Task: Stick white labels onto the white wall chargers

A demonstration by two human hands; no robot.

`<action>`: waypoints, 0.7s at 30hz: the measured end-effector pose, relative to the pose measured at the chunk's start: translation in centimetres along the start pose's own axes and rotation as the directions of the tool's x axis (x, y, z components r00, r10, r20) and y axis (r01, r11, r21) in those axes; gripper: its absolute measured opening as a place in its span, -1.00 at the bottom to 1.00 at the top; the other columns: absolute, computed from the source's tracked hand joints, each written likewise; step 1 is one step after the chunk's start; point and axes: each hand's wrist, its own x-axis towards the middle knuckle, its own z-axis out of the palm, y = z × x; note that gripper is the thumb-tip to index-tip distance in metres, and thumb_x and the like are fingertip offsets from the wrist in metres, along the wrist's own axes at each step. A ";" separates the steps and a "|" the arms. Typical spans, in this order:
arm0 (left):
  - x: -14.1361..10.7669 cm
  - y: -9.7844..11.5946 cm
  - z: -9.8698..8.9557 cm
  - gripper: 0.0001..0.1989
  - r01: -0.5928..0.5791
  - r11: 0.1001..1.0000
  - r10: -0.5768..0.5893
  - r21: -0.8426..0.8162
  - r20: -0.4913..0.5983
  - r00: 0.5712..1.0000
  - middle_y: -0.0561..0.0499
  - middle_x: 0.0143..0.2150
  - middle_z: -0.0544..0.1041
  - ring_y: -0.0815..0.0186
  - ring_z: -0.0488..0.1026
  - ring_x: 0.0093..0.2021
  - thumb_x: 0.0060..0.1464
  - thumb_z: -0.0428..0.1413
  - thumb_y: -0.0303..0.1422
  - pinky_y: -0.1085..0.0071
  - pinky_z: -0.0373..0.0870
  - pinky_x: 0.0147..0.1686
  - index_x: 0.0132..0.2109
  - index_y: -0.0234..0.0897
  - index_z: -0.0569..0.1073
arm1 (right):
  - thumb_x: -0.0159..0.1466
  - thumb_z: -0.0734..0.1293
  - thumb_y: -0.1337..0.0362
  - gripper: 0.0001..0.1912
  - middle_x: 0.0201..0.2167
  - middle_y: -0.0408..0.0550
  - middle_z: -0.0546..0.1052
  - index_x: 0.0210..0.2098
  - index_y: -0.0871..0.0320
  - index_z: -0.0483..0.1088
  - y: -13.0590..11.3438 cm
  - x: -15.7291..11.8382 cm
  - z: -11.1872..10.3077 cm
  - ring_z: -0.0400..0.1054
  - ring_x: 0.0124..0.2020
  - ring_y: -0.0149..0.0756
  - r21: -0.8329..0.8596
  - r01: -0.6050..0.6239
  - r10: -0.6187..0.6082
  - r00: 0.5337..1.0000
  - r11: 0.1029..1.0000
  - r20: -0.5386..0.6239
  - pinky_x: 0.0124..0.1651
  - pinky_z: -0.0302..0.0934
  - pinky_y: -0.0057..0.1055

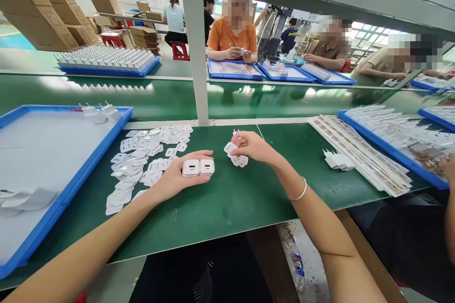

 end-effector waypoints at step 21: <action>-1.3 0.5 1.5 -0.64 -0.499 0.756 0.606 0.422 -0.167 0.778 -0.11 -0.02 0.63 0.28 0.60 -0.06 0.08 0.32 -0.43 0.38 0.59 -0.07 0.04 -0.25 0.53 | 0.12 0.59 0.17 -0.70 -0.62 -0.14 0.47 -0.48 0.21 0.49 -3.1 -3.5 5.9 0.32 -0.63 -0.46 0.623 -0.007 -0.004 1.000 0.783 0.017 -0.57 0.24 -0.54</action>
